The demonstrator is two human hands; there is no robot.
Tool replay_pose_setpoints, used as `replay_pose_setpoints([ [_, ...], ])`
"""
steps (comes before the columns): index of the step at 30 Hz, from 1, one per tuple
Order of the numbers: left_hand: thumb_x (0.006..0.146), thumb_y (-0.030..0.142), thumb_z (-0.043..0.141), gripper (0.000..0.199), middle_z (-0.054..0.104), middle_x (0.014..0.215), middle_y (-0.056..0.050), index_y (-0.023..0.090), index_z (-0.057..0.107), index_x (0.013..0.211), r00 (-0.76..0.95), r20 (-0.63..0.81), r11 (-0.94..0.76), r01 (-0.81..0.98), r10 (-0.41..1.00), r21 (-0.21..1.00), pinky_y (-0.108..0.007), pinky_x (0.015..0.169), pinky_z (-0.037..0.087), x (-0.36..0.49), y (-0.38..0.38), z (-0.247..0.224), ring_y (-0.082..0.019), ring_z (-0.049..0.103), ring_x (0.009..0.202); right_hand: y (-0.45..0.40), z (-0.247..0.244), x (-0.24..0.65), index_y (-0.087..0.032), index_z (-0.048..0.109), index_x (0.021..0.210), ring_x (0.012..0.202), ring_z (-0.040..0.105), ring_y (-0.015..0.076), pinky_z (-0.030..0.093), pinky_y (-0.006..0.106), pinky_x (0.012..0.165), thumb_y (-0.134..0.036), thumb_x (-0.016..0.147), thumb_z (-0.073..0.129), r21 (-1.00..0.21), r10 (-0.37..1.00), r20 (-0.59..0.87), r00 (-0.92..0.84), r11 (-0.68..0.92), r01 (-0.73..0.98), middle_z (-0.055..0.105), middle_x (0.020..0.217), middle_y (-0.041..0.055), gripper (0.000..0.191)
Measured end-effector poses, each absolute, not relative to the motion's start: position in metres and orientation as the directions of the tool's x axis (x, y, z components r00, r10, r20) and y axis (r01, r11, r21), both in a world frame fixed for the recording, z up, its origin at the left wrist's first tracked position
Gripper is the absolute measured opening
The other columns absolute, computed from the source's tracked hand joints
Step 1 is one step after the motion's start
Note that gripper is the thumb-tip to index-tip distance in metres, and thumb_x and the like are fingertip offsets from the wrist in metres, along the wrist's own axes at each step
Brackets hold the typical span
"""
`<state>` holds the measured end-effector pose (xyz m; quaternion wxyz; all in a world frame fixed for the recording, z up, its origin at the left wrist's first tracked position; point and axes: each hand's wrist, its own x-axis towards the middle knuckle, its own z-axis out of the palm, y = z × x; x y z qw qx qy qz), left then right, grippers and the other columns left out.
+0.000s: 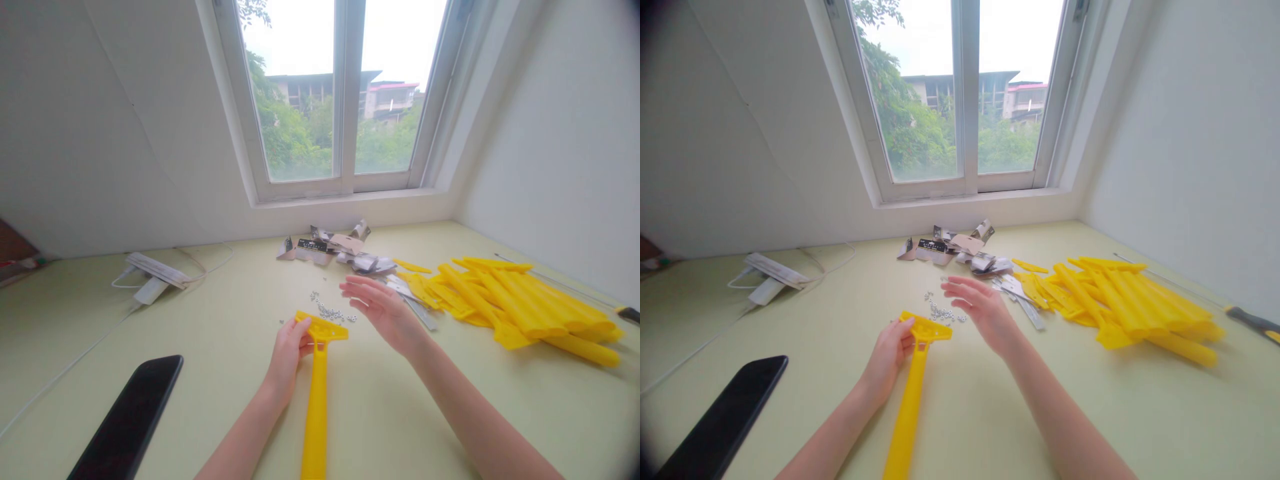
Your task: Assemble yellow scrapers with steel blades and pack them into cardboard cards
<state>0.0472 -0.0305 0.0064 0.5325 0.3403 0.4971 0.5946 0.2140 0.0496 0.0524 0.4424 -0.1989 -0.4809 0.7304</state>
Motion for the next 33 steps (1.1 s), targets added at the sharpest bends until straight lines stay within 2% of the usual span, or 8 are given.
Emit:
replay_pose_setpoints([
  [7, 0.079, 0.038, 0.047, 0.026, 0.065, 0.088, -0.007, 0.015, 0.056, 0.087, -0.124, -0.127, 0.088, -0.282, 0.984, 0.955, -0.027, 0.067, 0.045, 0.050, -0.032, 0.009, -0.018, 0.060, 0.077, 0.050, 0.049, 0.215, -0.021, 0.066, 0.089, 0.081, 0.060, 0.0171, 0.042, 0.028, 0.069, -0.033, 0.073, 0.061, -0.937, 0.881, 0.182, -0.437, 0.020, -0.349, 0.069, 0.087, 0.0063, 0.021],
  [12, 0.078, 0.038, 0.048, 0.026, 0.064, 0.088, -0.008, 0.015, 0.056, 0.087, -0.098, -0.139, 0.108, -0.273, 0.985, 0.956, -0.028, 0.067, 0.045, 0.051, -0.033, 0.009, -0.018, 0.060, 0.077, 0.047, 0.053, 0.215, -0.022, 0.063, 0.098, 0.091, 0.057, 0.0195, 0.043, 0.030, 0.073, -0.039, 0.076, 0.055, -0.912, 0.849, 0.272, -0.454, 0.077, -0.403, 0.065, 0.100, 0.0080, 0.029],
  [18, 0.078, 0.038, 0.048, 0.026, 0.064, 0.088, -0.008, 0.014, 0.056, 0.086, -0.088, -0.134, 0.105, -0.274, 0.987, 0.956, -0.027, 0.067, 0.044, 0.051, -0.032, 0.008, -0.018, 0.060, 0.077, 0.052, 0.048, 0.217, -0.019, 0.065, 0.075, 0.058, 0.051, 0.0121, 0.037, 0.025, 0.054, -0.033, 0.069, 0.064, -0.968, 0.945, 0.235, -0.227, 0.206, -0.144, 0.061, 0.063, 0.0010, 0.015],
  [22, 0.079, 0.037, 0.048, 0.027, 0.064, 0.088, -0.008, 0.014, 0.056, 0.087, -0.085, -0.138, 0.109, -0.276, 0.987, 0.955, -0.029, 0.071, 0.045, 0.050, -0.032, 0.008, -0.018, 0.060, 0.079, 0.053, 0.052, 0.220, -0.019, 0.061, 0.070, 0.063, 0.048, 0.0109, 0.037, 0.023, 0.056, -0.036, 0.071, 0.061, -0.951, 0.932, 0.310, -0.187, 0.306, -0.052, 0.054, 0.066, -0.0012, 0.017],
  [25, 0.078, 0.037, 0.048, 0.027, 0.064, 0.086, -0.008, 0.014, 0.057, 0.089, -0.053, -0.144, 0.123, -0.278, 0.988, 0.952, -0.030, 0.071, 0.045, 0.051, -0.033, 0.010, -0.018, 0.060, 0.078, 0.049, 0.056, 0.217, -0.019, 0.057, 0.073, 0.054, 0.043, 0.0088, 0.035, 0.021, 0.050, -0.040, 0.076, 0.053, -0.966, 0.917, 0.257, -0.304, 0.252, -0.057, 0.048, 0.058, -0.0034, 0.022],
  [28, 0.079, 0.036, 0.048, 0.027, 0.064, 0.084, -0.008, 0.013, 0.059, 0.090, 0.004, -0.135, 0.131, -0.267, 0.991, 0.955, -0.029, 0.068, 0.045, 0.052, -0.034, 0.011, -0.017, 0.060, 0.073, 0.044, 0.054, 0.209, -0.018, 0.058, 0.076, 0.044, 0.038, 0.0076, 0.032, 0.021, 0.043, -0.040, 0.076, 0.051, -0.993, 0.905, 0.099, -0.413, 0.114, 0.013, 0.044, 0.050, -0.0052, 0.024],
  [31, 0.079, 0.035, 0.048, 0.027, 0.064, 0.083, -0.008, 0.013, 0.059, 0.091, 0.046, -0.131, 0.138, -0.254, 0.990, 0.957, -0.028, 0.066, 0.045, 0.053, -0.034, 0.011, -0.016, 0.060, 0.069, 0.041, 0.048, 0.202, -0.018, 0.064, 0.086, 0.054, 0.051, 0.0109, 0.041, 0.023, 0.051, -0.030, 0.072, 0.055, -0.993, 0.883, -0.064, -0.466, -0.010, 0.118, 0.056, 0.059, -0.0011, 0.021],
  [33, 0.079, 0.035, 0.048, 0.027, 0.064, 0.082, -0.007, 0.013, 0.060, 0.090, 0.051, -0.131, 0.140, -0.258, 0.990, 0.956, -0.028, 0.065, 0.045, 0.053, -0.033, 0.010, -0.016, 0.060, 0.068, 0.040, 0.045, 0.201, -0.020, 0.064, 0.096, 0.069, 0.058, 0.0140, 0.045, 0.025, 0.062, -0.021, 0.067, 0.057, -0.992, 0.858, -0.082, -0.508, -0.022, 0.124, 0.064, 0.076, 0.0021, 0.030],
])
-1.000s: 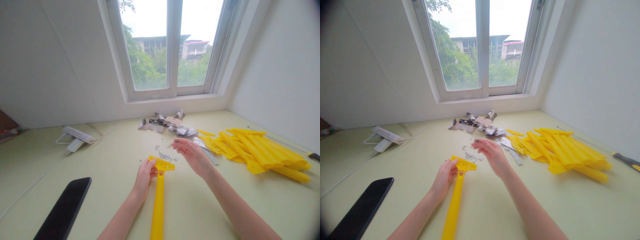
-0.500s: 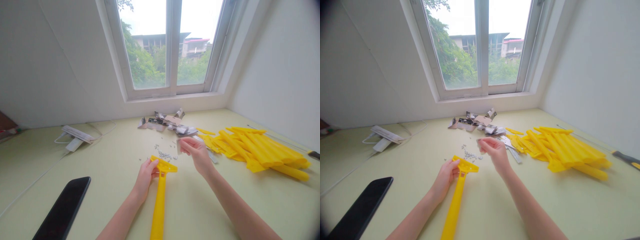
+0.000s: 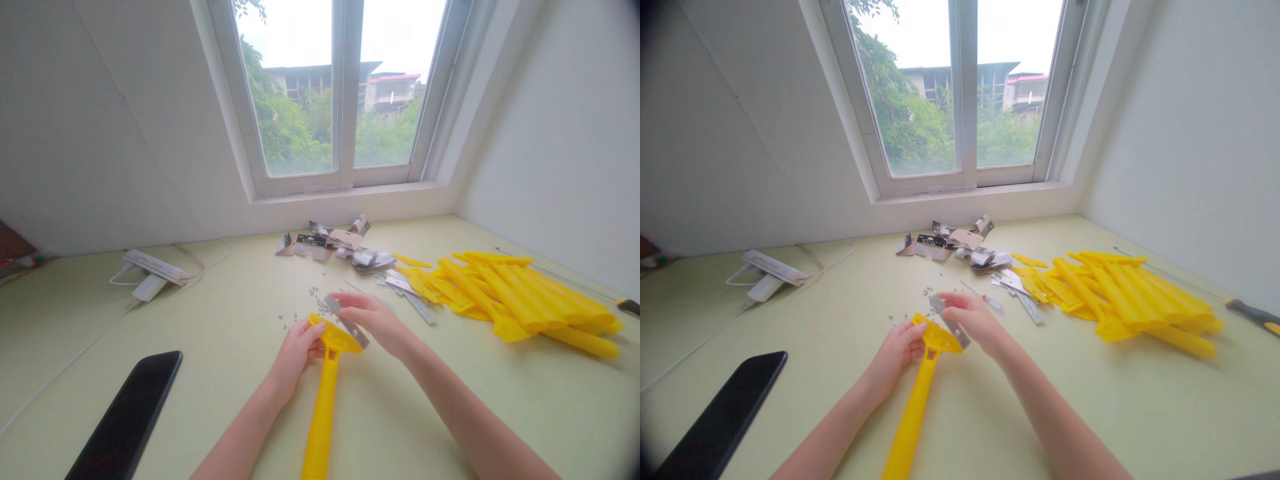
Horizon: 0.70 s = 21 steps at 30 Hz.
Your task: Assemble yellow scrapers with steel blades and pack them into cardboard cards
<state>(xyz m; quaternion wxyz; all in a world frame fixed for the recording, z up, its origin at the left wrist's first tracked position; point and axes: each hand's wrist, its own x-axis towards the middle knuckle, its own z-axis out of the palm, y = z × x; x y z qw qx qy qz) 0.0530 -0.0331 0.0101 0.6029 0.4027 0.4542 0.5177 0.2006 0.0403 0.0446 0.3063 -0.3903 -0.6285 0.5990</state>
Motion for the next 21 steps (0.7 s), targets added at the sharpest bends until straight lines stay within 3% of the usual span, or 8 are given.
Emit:
replay_pose_setpoints([
  [3, 0.079, 0.035, 0.048, 0.026, 0.065, 0.081, -0.007, 0.013, 0.059, 0.088, 0.054, -0.139, 0.148, -0.266, 0.989, 0.952, -0.028, 0.065, 0.045, 0.053, -0.032, 0.010, -0.016, 0.060, 0.068, 0.040, 0.041, 0.200, -0.021, 0.061, 0.100, 0.079, 0.061, 0.0179, 0.048, 0.030, 0.069, -0.017, 0.063, 0.059, -0.997, 0.820, -0.011, -0.572, 0.035, 0.069, 0.066, 0.085, 0.0035, 0.038],
  [8, 0.079, 0.036, 0.048, 0.027, 0.065, 0.084, -0.007, 0.014, 0.059, 0.091, 0.053, -0.132, 0.142, -0.277, 0.990, 0.950, -0.028, 0.066, 0.045, 0.053, -0.034, 0.013, -0.016, 0.060, 0.068, 0.042, 0.035, 0.199, -0.018, 0.067, 0.073, 0.074, 0.061, 0.0175, 0.048, 0.031, 0.071, -0.021, 0.065, 0.060, -0.978, 0.809, 0.128, -0.573, 0.198, 0.061, 0.066, 0.076, 0.0027, 0.012],
  [14, 0.078, 0.036, 0.049, 0.028, 0.065, 0.085, -0.008, 0.014, 0.059, 0.092, 0.013, -0.143, 0.140, -0.307, 0.990, 0.941, -0.029, 0.070, 0.045, 0.053, -0.032, 0.010, -0.017, 0.061, 0.074, 0.042, 0.034, 0.197, -0.020, 0.066, 0.077, 0.076, 0.060, 0.0164, 0.048, 0.031, 0.072, -0.021, 0.065, 0.061, -0.986, 0.807, 0.156, -0.569, 0.162, -0.040, 0.066, 0.077, 0.0011, 0.013],
  [21, 0.078, 0.034, 0.050, 0.028, 0.065, 0.085, -0.007, 0.014, 0.060, 0.095, -0.016, -0.116, 0.104, -0.329, 0.993, 0.938, -0.030, 0.074, 0.045, 0.051, -0.032, 0.010, -0.016, 0.060, 0.073, 0.035, 0.034, 0.191, -0.022, 0.070, 0.079, 0.072, 0.059, 0.0166, 0.044, 0.029, 0.066, -0.019, 0.070, 0.057, -0.907, 0.806, 0.232, -0.544, 0.382, 0.179, 0.068, 0.079, 0.0022, 0.016],
])
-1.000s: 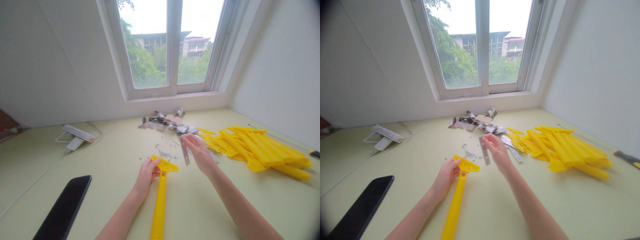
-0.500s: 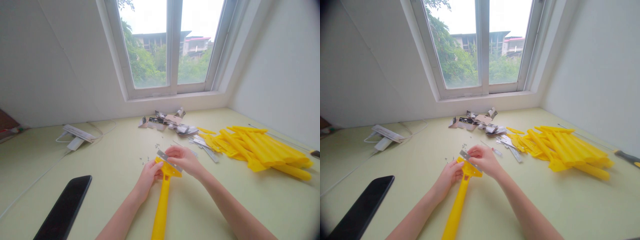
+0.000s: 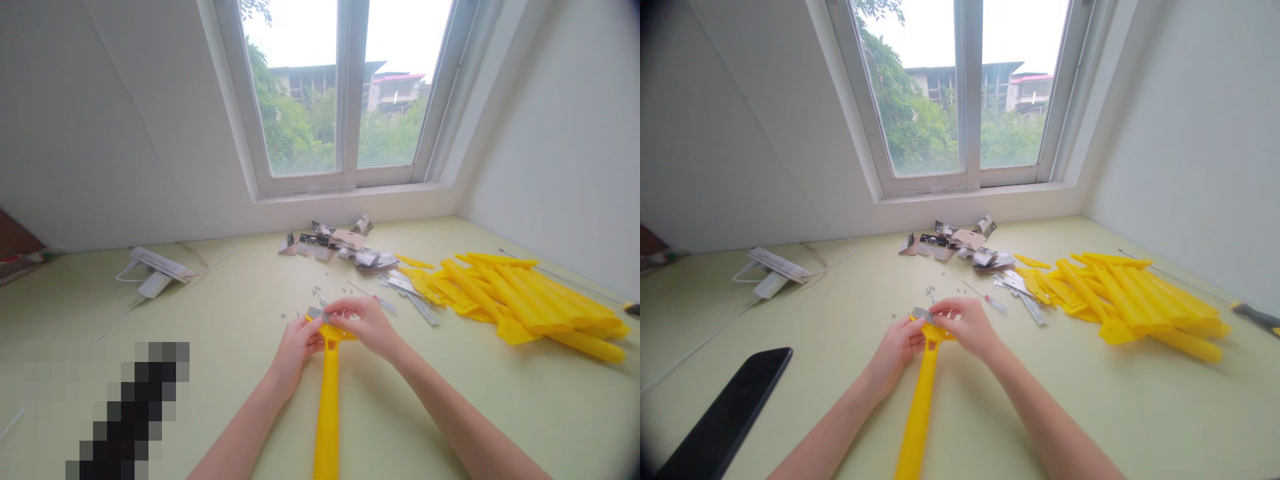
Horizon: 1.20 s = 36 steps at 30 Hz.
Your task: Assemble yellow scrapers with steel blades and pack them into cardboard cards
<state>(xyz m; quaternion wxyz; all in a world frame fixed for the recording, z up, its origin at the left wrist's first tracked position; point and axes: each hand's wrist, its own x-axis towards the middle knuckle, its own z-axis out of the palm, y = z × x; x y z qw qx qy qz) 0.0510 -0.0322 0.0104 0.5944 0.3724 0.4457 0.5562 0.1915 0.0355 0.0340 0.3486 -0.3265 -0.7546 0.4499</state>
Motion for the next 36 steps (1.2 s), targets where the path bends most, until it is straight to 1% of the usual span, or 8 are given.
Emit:
replay_pose_setpoints([
  [9, 0.075, 0.029, 0.051, 0.019, 0.064, 0.074, -0.004, 0.014, 0.060, 0.080, -0.149, -0.096, 0.032, -0.381, 0.984, 0.924, -0.027, 0.068, 0.045, 0.053, -0.033, 0.007, -0.013, 0.057, 0.065, 0.028, 0.034, 0.186, -0.024, 0.069, 0.084, 0.079, 0.059, 0.0182, 0.043, 0.029, 0.064, -0.024, 0.074, 0.054, -0.900, 0.800, 0.251, -0.545, 0.400, 0.172, 0.068, 0.085, 0.0036, 0.018],
  [14, 0.072, 0.028, 0.052, 0.016, 0.065, 0.071, -0.003, 0.014, 0.060, 0.075, -0.259, -0.099, -0.011, -0.394, 0.961, 0.919, -0.026, 0.065, 0.045, 0.052, -0.032, 0.008, -0.015, 0.059, 0.066, 0.027, 0.032, 0.185, -0.024, 0.066, 0.093, 0.085, 0.057, 0.0185, 0.044, 0.031, 0.072, -0.032, 0.075, 0.055, -0.917, 0.785, 0.264, -0.560, 0.384, 0.105, 0.065, 0.091, 0.0041, 0.023],
  [16, 0.070, 0.027, 0.053, 0.016, 0.066, 0.073, -0.003, 0.014, 0.060, 0.076, -0.318, -0.099, -0.036, -0.394, 0.943, 0.918, -0.025, 0.065, 0.044, 0.050, -0.031, 0.009, -0.014, 0.060, 0.066, 0.028, 0.031, 0.186, -0.022, 0.066, 0.091, 0.082, 0.057, 0.0183, 0.044, 0.030, 0.069, -0.035, 0.071, 0.058, -0.941, 0.817, 0.198, -0.542, 0.313, 0.128, 0.064, 0.087, 0.0041, 0.024],
  [19, 0.070, 0.026, 0.053, 0.015, 0.066, 0.072, -0.002, 0.014, 0.059, 0.074, -0.361, -0.082, -0.067, -0.382, 0.929, 0.922, -0.024, 0.064, 0.044, 0.048, -0.031, 0.011, -0.014, 0.059, 0.066, 0.031, 0.031, 0.188, -0.016, 0.063, 0.069, 0.063, 0.054, 0.0144, 0.040, 0.026, 0.056, -0.041, 0.068, 0.059, -0.979, 0.839, -0.021, -0.544, 0.092, 0.180, 0.059, 0.063, 0.0019, 0.025],
  [22, 0.071, 0.026, 0.052, 0.014, 0.065, 0.070, -0.001, 0.014, 0.060, 0.073, -0.369, -0.052, -0.097, -0.375, 0.928, 0.922, -0.024, 0.064, 0.044, 0.049, -0.031, 0.013, -0.013, 0.059, 0.066, 0.031, 0.030, 0.189, -0.015, 0.055, 0.062, 0.051, 0.046, 0.0093, 0.033, 0.023, 0.049, -0.043, 0.068, 0.059, -0.986, 0.799, -0.168, -0.577, -0.125, 0.113, 0.048, 0.053, -0.0028, 0.028],
  [26, 0.072, 0.026, 0.051, 0.016, 0.065, 0.076, -0.004, 0.014, 0.059, 0.079, -0.328, -0.014, -0.125, -0.399, 0.945, 0.908, -0.027, 0.068, 0.045, 0.052, -0.033, 0.016, -0.015, 0.060, 0.070, 0.028, 0.033, 0.187, -0.017, 0.047, 0.057, 0.048, 0.039, 0.0064, 0.024, 0.021, 0.046, -0.038, 0.063, 0.064, -0.986, 0.837, -0.129, -0.532, -0.164, -0.018, 0.042, 0.053, -0.0058, 0.028],
  [33, 0.073, 0.043, 0.051, 0.033, 0.065, 0.089, -0.006, 0.017, 0.057, 0.092, -0.134, -0.086, 0.003, -0.526, 0.987, 0.851, -0.031, 0.069, 0.046, 0.065, -0.039, 0.027, -0.018, 0.062, 0.071, 0.025, 0.040, 0.188, -0.018, 0.042, 0.055, 0.050, 0.040, 0.0082, 0.029, 0.023, 0.050, -0.039, 0.062, 0.066, -0.995, 0.871, -0.018, -0.490, -0.064, -0.077, 0.042, 0.052, -0.0061, 0.033],
  [36, 0.072, 0.046, 0.052, 0.036, 0.064, 0.083, -0.005, 0.017, 0.055, 0.094, -0.085, -0.170, 0.101, -0.528, 0.982, 0.844, -0.028, 0.059, 0.046, 0.074, -0.042, 0.027, -0.015, 0.061, 0.058, 0.025, 0.040, 0.188, -0.019, 0.042, 0.056, 0.054, 0.043, 0.0097, 0.031, 0.023, 0.052, -0.040, 0.063, 0.063, -0.997, 0.871, 0.013, -0.490, -0.025, -0.071, 0.044, 0.054, -0.0048, 0.031],
])
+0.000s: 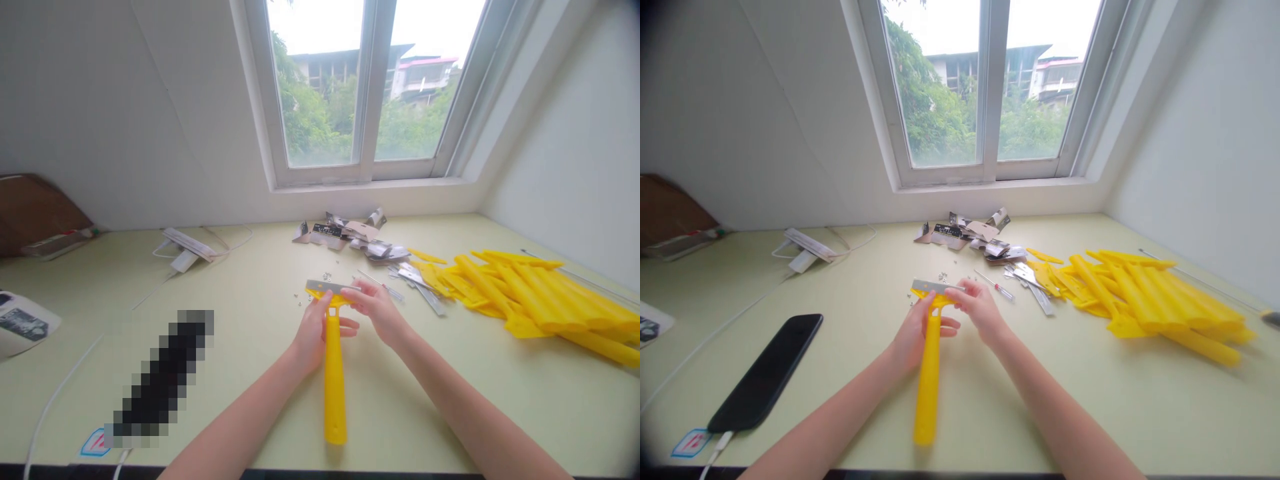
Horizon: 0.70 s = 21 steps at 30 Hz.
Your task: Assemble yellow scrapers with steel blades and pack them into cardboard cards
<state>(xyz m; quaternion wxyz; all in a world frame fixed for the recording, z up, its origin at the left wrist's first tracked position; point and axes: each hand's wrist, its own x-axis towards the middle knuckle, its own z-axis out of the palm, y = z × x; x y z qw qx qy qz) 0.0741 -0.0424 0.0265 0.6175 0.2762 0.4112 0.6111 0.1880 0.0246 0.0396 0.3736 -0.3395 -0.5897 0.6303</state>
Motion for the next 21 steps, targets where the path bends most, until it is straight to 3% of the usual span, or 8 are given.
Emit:
replay_pose_setpoints([
  [3, 0.075, 0.047, 0.047, 0.032, 0.058, 0.062, 0.002, 0.017, 0.054, 0.083, -0.184, -0.177, 0.065, -0.496, 0.967, 0.866, -0.019, 0.037, 0.029, 0.080, -0.046, 0.023, -0.004, 0.042, 0.034, 0.024, 0.039, 0.187, -0.018, 0.041, 0.055, 0.057, 0.045, 0.0107, 0.032, 0.023, 0.054, -0.037, 0.065, 0.061, -0.999, 0.846, -0.009, -0.533, -0.027, -0.028, 0.045, 0.055, -0.0042, 0.029],
  [7, 0.079, 0.050, 0.038, 0.037, 0.040, 0.036, 0.006, 0.017, 0.052, 0.073, -0.218, -0.196, 0.100, -0.387, 0.956, 0.917, -0.018, 0.037, 0.025, 0.081, -0.050, 0.024, -0.005, 0.033, 0.031, 0.022, 0.040, 0.187, -0.019, 0.039, 0.057, 0.058, 0.045, 0.0107, 0.030, 0.023, 0.054, -0.034, 0.069, 0.058, -0.997, 0.804, -0.051, -0.593, -0.071, -0.010, 0.047, 0.054, -0.0044, 0.028],
  [14, 0.080, 0.050, 0.036, 0.036, 0.043, 0.033, 0.005, 0.018, 0.049, 0.069, -0.233, -0.193, 0.115, -0.311, 0.953, 0.943, -0.019, 0.033, 0.026, 0.075, -0.050, 0.036, -0.008, 0.036, 0.028, 0.018, 0.047, 0.188, -0.019, 0.038, 0.058, 0.057, 0.044, 0.0109, 0.027, 0.023, 0.052, -0.039, 0.071, 0.057, -0.990, 0.782, -0.124, -0.611, -0.142, 0.018, 0.049, 0.054, -0.0036, 0.031],
  [21, 0.080, 0.048, 0.037, 0.035, 0.042, 0.031, 0.005, 0.017, 0.049, 0.068, -0.217, -0.220, 0.153, -0.290, 0.951, 0.945, -0.018, 0.031, 0.028, 0.069, -0.049, 0.045, -0.008, 0.037, 0.026, 0.019, 0.044, 0.183, -0.017, 0.051, 0.062, 0.053, 0.040, 0.0097, 0.024, 0.022, 0.048, -0.036, 0.077, 0.049, -0.991, 0.794, -0.113, -0.597, -0.135, 0.008, 0.052, 0.055, -0.0010, 0.024],
])
